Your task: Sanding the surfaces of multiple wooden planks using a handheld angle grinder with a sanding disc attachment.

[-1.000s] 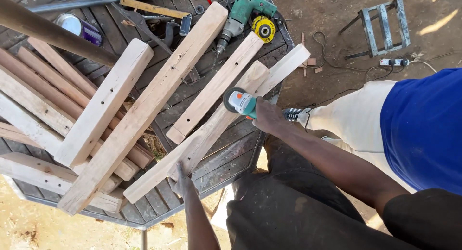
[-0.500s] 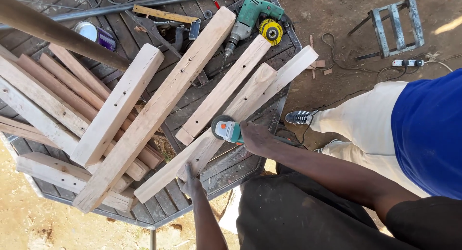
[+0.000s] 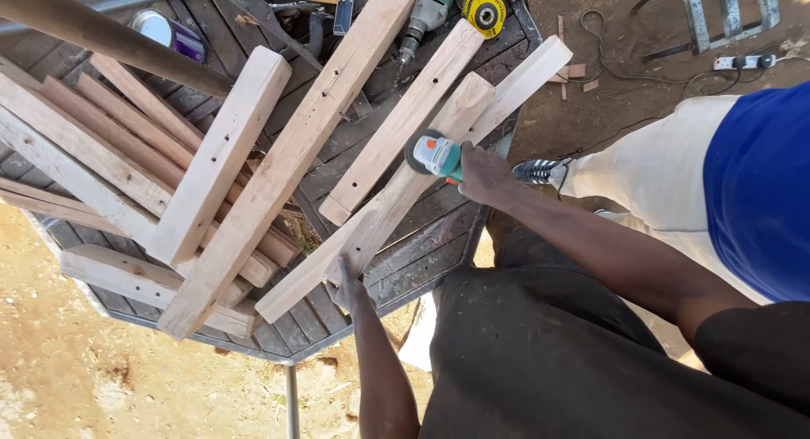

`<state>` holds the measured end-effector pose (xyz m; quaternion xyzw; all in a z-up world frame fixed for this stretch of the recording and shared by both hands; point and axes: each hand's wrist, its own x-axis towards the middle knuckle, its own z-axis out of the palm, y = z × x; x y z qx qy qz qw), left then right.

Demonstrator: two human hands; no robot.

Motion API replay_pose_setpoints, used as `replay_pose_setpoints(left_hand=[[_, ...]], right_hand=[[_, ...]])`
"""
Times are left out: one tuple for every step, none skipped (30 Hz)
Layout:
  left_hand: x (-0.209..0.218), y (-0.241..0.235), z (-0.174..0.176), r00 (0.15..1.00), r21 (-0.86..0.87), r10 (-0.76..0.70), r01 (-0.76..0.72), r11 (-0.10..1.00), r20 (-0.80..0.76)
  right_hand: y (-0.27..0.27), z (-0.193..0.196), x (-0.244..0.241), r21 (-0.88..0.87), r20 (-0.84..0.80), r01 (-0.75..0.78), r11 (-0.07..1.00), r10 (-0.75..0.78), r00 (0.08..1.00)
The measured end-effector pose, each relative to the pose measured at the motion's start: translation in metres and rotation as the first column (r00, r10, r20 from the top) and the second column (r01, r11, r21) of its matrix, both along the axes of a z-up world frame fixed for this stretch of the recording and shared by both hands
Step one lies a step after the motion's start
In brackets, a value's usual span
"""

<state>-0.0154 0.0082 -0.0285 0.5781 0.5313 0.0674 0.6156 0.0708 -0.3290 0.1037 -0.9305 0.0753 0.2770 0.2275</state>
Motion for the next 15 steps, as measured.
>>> replay_pose_setpoints(left_hand=[[-0.003, 0.003, -0.007, 1.000, 0.011, 0.012, -0.012, 1.000, 0.016], [-0.001, 0.005, -0.010, 1.000, 0.014, 0.014, -0.014, 1.000, 0.014], [0.000, 0.007, -0.013, 1.000, 0.014, 0.008, -0.008, 1.000, 0.013], [-0.003, 0.007, -0.015, 1.000, 0.012, -0.001, 0.001, 1.000, 0.003], [-0.006, 0.007, -0.021, 1.000, 0.013, -0.001, 0.001, 1.000, -0.007], [-0.003, 0.010, -0.028, 1.000, 0.009, 0.003, -0.003, 1.000, 0.000], [0.000, 0.014, -0.034, 1.000, 0.004, 0.006, -0.006, 1.000, 0.007], [-0.001, 0.011, -0.035, 1.000, 0.006, 0.006, -0.006, 1.000, 0.001], [-0.001, 0.009, -0.035, 1.000, 0.000, 0.011, -0.011, 1.000, 0.008], [0.002, 0.010, -0.035, 1.000, -0.001, 0.014, -0.014, 1.000, 0.022], [-0.001, 0.024, -0.049, 1.000, 0.006, 0.013, -0.013, 1.000, 0.022], [-0.005, 0.033, -0.064, 0.971, -0.253, 0.194, -0.155, 0.955, 0.137], [-0.009, 0.043, -0.079, 0.900, -0.507, 0.389, -0.246, 0.826, 0.198], [-0.008, 0.036, -0.065, 0.900, -0.504, 0.390, -0.248, 0.827, 0.196], [-0.007, 0.028, -0.052, 0.959, -0.398, 0.242, -0.165, 0.902, 0.150]], right_hand=[[-0.007, 0.005, 0.006, -0.018, -0.019, 0.034, 0.999, -0.035, 0.999], [-0.015, 0.005, 0.012, -0.016, -0.020, 0.032, 0.999, -0.032, 0.999], [-0.024, 0.005, 0.018, -0.038, -0.041, 0.099, 0.994, -0.101, 0.994], [-0.034, 0.005, 0.020, -0.064, -0.068, 0.167, 0.984, -0.171, 0.983], [-0.046, 0.005, 0.022, -0.065, -0.078, 0.166, 0.984, -0.171, 0.982], [-0.055, 0.004, 0.027, -0.064, -0.090, 0.226, 0.972, -0.231, 0.969], [-0.063, 0.003, 0.032, -0.065, -0.103, 0.284, 0.957, -0.290, 0.952], [-0.073, 0.004, 0.033, -0.065, -0.110, 0.283, 0.957, -0.289, 0.951], [-0.083, 0.006, 0.034, -0.069, -0.082, 0.320, 0.945, -0.325, 0.942], [-0.090, 0.006, 0.038, -0.067, -0.050, 0.358, 0.931, -0.362, 0.931], [-0.097, -0.005, 0.038, -0.060, -0.052, 0.359, 0.931, -0.362, 0.931], [-0.106, -0.014, 0.037, -0.092, -0.062, 0.458, 0.884, -0.464, 0.883], [-0.116, -0.024, 0.037, -0.125, -0.069, 0.550, 0.825, -0.561, 0.825], [-0.117, -0.021, 0.033, -0.124, -0.073, 0.549, 0.827, -0.559, 0.826], [-0.118, -0.018, 0.030, -0.138, -0.095, 0.548, 0.825, -0.562, 0.822]])
